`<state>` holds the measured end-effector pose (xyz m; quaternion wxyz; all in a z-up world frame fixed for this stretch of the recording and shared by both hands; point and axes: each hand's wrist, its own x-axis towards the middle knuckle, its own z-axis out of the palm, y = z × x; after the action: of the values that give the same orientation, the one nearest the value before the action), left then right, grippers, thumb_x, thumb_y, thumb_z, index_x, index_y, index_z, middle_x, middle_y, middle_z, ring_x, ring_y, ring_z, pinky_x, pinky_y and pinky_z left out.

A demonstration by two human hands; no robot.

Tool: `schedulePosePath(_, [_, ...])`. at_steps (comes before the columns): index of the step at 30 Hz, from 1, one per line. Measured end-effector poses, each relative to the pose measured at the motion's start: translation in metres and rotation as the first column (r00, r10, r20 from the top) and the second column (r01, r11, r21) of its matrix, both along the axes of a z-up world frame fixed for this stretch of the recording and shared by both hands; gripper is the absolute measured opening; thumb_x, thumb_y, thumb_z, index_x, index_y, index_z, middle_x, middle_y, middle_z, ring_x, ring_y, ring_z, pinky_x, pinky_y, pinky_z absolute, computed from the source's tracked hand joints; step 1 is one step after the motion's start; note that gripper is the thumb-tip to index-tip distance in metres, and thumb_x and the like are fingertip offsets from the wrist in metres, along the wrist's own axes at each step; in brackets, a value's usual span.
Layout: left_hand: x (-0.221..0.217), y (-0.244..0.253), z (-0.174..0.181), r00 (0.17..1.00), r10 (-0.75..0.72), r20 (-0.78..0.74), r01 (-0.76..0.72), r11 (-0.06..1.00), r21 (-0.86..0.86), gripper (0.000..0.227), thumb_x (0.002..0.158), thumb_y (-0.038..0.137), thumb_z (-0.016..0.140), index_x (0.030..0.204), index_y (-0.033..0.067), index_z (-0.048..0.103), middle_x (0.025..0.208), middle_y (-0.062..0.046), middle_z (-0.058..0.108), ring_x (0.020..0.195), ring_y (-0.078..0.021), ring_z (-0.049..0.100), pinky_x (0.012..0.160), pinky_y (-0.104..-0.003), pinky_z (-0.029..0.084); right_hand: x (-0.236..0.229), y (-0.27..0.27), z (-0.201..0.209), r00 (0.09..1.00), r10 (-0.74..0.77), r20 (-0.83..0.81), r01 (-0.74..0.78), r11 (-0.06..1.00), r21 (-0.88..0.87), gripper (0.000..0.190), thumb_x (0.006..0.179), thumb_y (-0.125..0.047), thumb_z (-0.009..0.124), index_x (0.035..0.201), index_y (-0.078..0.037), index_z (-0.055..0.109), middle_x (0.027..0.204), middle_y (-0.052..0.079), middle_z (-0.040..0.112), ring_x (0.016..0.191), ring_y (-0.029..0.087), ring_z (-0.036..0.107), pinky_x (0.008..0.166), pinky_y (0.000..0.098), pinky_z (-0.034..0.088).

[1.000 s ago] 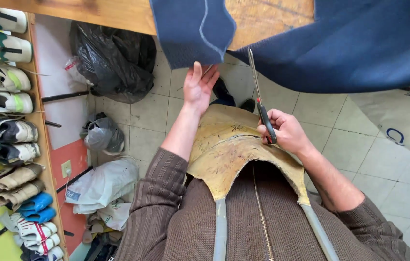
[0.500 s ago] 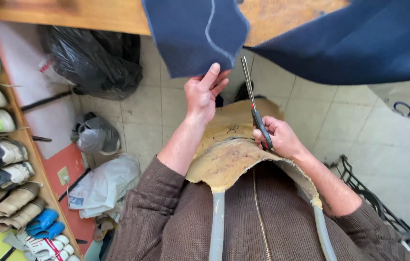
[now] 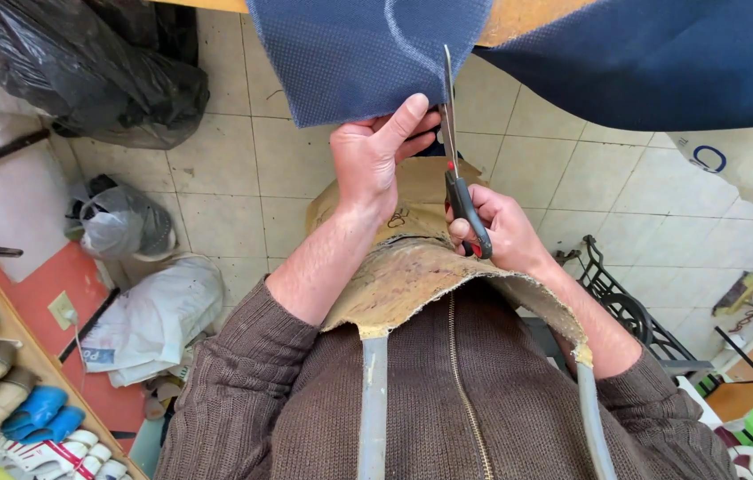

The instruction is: The person uses a pair of scissors to cut a piece of dark blue fabric laid out on a wooden workbench. They follow a white chalk outline to cut out a specific shape, then trim the edges of the cut piece. Finally, they fold the cut fabric and place it on the table.

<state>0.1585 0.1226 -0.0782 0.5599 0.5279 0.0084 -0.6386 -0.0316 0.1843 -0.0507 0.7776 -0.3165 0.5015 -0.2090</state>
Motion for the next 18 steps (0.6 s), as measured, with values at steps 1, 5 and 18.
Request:
schedulePosePath(1, [0.0, 0.0, 0.002, 1.0, 0.005, -0.003, -0.005, 1.0, 0.003, 0.019, 0.083, 0.01, 0.088, 0.099, 0.0055, 0.078, 0.097, -0.017, 0.08, 0.084, -0.0316, 0.08, 0.069, -0.041, 0.071, 0.0, 0.0, 0.001, 1.0, 0.005, -0.003, -0.005, 1.0, 0.003, 0.029, 0.09, -0.017, 0.08, 0.097, 0.004, 0.062, 0.064, 0.015, 0.066, 0.057, 0.019, 0.07, 0.05, 0.0298, 0.059])
schedulePosePath(5, [-0.002, 0.0, 0.01, 1.0, 0.005, 0.0, -0.005, 1.0, 0.005, 0.022, 0.081, 0.01, 0.09, 0.099, 0.0029, 0.078, 0.093, -0.017, 0.08, 0.084, -0.0302, 0.08, 0.071, -0.039, 0.07, 0.0, 0.0, 0.004, 1.0, -0.005, -0.006, 0.005, 1.0, -0.019, 0.03, 0.09, -0.019, 0.081, 0.097, 0.004, 0.062, 0.064, 0.015, 0.065, 0.057, 0.018, 0.069, 0.053, 0.0293, 0.06])
schedulePosePath(18, [0.001, -0.01, 0.037, 0.999, -0.023, 0.039, 0.02, 0.997, 0.076, 0.019, 0.077, 0.01, 0.086, 0.089, -0.0025, 0.078, 0.086, -0.015, 0.079, 0.075, -0.0255, 0.079, 0.059, -0.03, 0.067, 0.005, -0.021, 0.028, 0.984, 0.13, -0.118, -0.123, 0.99, 0.069, 0.039, 0.09, -0.037, 0.074, 0.103, -0.005, 0.057, 0.077, 0.005, 0.058, 0.059, 0.015, 0.061, 0.057, 0.0269, 0.052])
